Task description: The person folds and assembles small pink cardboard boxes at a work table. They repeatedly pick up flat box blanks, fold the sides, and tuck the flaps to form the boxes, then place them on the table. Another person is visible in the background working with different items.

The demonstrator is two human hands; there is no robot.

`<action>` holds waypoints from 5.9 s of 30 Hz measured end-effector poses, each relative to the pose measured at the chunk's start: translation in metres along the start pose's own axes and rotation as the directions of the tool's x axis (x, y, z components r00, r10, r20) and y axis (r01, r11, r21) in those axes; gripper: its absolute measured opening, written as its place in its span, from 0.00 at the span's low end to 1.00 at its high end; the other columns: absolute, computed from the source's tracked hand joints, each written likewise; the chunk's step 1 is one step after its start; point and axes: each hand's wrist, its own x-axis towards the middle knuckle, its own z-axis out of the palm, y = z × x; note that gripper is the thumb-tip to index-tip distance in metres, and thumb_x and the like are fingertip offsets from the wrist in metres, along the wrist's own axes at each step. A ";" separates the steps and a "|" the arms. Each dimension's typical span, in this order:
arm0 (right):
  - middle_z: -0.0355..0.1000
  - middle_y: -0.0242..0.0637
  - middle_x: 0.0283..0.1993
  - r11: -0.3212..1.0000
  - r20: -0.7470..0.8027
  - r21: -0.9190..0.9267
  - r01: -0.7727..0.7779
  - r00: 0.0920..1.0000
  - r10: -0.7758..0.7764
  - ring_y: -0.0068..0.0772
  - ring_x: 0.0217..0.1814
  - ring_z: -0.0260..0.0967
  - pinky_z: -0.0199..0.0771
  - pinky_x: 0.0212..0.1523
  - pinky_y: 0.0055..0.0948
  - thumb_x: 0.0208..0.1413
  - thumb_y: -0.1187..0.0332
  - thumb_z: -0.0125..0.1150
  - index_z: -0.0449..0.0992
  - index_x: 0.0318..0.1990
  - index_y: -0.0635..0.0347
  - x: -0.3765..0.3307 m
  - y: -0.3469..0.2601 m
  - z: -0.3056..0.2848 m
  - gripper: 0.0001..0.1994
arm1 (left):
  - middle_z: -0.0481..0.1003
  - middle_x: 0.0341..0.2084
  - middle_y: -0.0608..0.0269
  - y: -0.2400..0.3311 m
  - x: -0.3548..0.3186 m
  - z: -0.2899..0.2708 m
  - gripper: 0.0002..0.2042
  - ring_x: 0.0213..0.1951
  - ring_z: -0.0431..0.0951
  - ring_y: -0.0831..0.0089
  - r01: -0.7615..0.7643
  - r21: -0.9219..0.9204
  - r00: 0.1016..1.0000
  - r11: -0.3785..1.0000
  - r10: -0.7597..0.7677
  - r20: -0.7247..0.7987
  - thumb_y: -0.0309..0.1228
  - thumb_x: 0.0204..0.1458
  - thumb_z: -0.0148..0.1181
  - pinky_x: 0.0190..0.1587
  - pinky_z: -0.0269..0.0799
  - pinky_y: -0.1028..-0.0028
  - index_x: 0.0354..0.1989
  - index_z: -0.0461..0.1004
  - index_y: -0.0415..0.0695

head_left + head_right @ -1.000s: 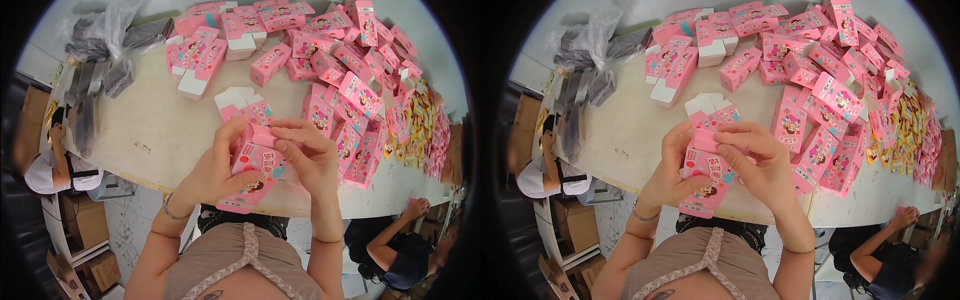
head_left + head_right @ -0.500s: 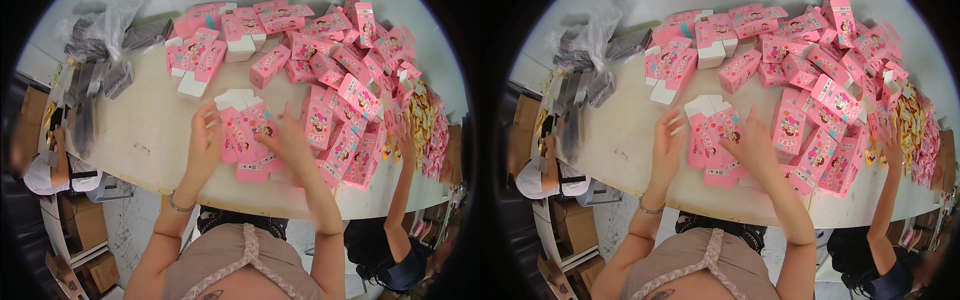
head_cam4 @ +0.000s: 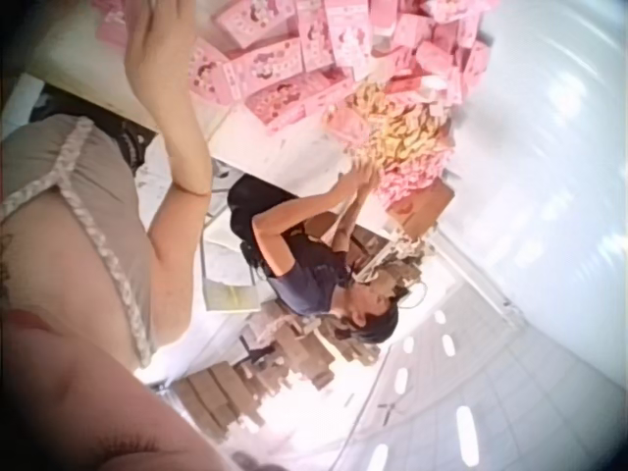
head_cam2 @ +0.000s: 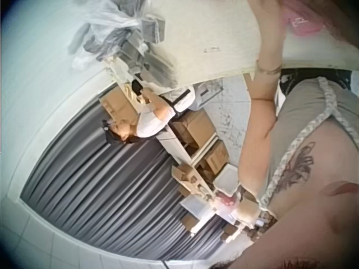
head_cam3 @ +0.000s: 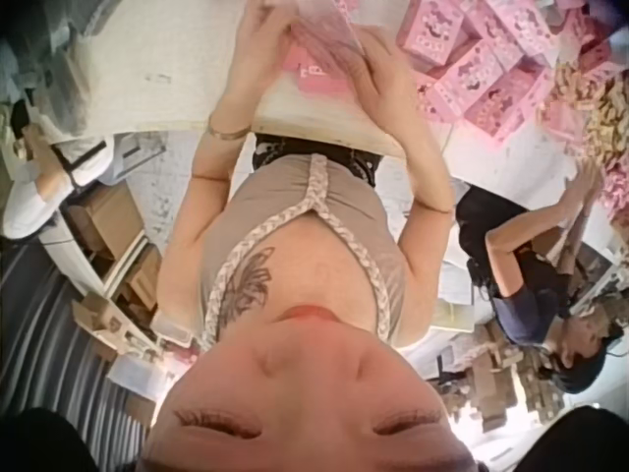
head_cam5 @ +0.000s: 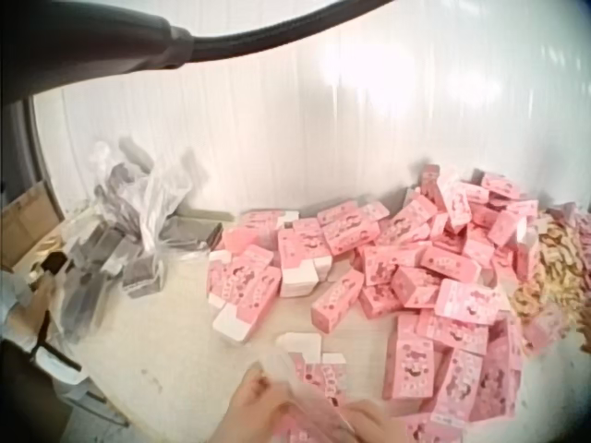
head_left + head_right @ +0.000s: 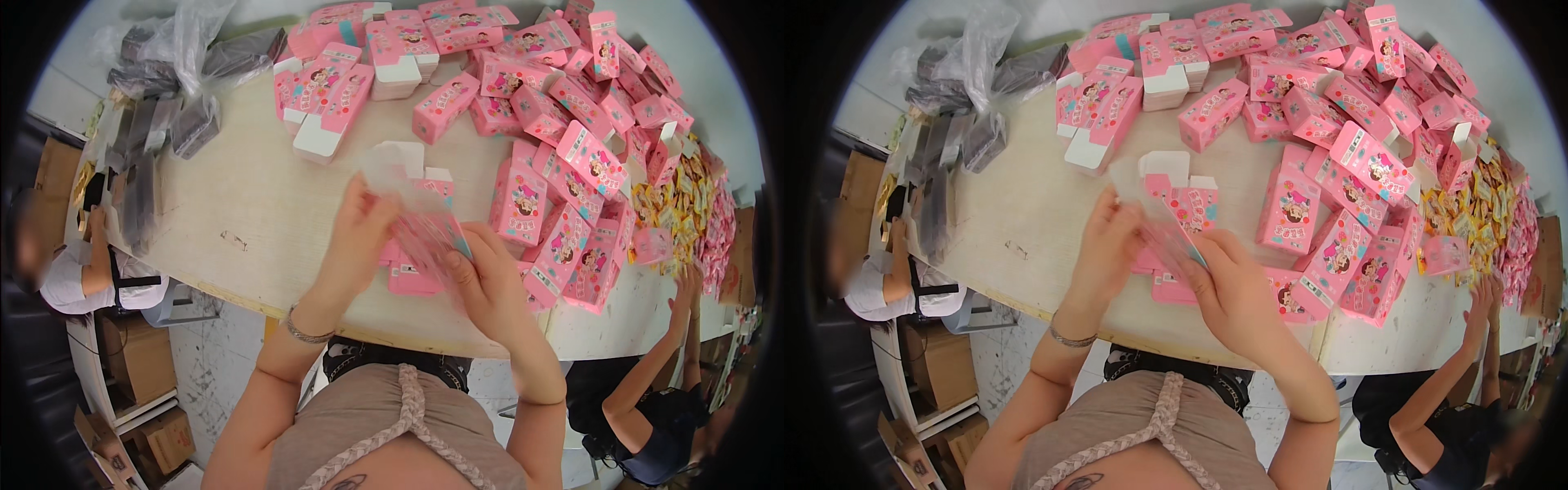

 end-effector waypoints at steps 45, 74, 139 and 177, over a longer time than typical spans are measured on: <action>0.69 0.45 0.38 0.880 -0.299 -0.115 -0.461 0.861 0.412 0.42 0.44 0.69 0.71 0.44 0.37 0.50 0.62 0.62 0.47 0.65 0.69 0.037 0.057 0.008 0.40 | 0.59 0.58 0.57 0.006 -0.012 -0.028 0.21 0.58 0.62 0.67 -0.363 0.494 0.901 0.790 0.432 -0.029 0.27 0.58 0.48 0.58 0.59 0.69 0.60 0.55 0.39; 0.69 0.47 0.45 0.981 -0.195 0.174 -0.085 0.974 0.119 0.42 0.43 0.71 0.70 0.38 0.37 0.51 0.72 0.62 0.44 0.68 0.61 0.010 -0.016 0.012 0.40 | 0.63 0.53 0.57 0.014 -0.010 0.011 0.26 0.55 0.63 0.68 -0.038 -0.056 0.938 0.998 0.055 0.341 0.33 0.53 0.55 0.58 0.60 0.67 0.57 0.57 0.33; 0.61 0.46 0.52 0.800 -0.329 0.597 -0.060 0.892 0.312 0.36 0.45 0.68 0.71 0.41 0.34 0.52 0.70 0.64 0.52 0.64 0.64 0.012 0.002 0.027 0.34 | 0.58 0.60 0.53 0.011 -0.031 0.026 0.31 0.61 0.61 0.61 -0.047 -0.158 0.971 0.986 0.083 0.226 0.24 0.49 0.55 0.57 0.63 0.65 0.63 0.51 0.41; 0.65 0.44 0.49 0.934 -0.306 -0.079 -0.349 0.900 0.310 0.38 0.49 0.66 0.71 0.45 0.37 0.49 0.59 0.64 0.47 0.65 0.67 0.035 0.075 0.017 0.41 | 0.59 0.57 0.57 0.005 -0.012 -0.033 0.23 0.60 0.60 0.66 -0.313 0.635 0.908 0.707 0.418 -0.017 0.26 0.56 0.48 0.59 0.58 0.65 0.60 0.55 0.39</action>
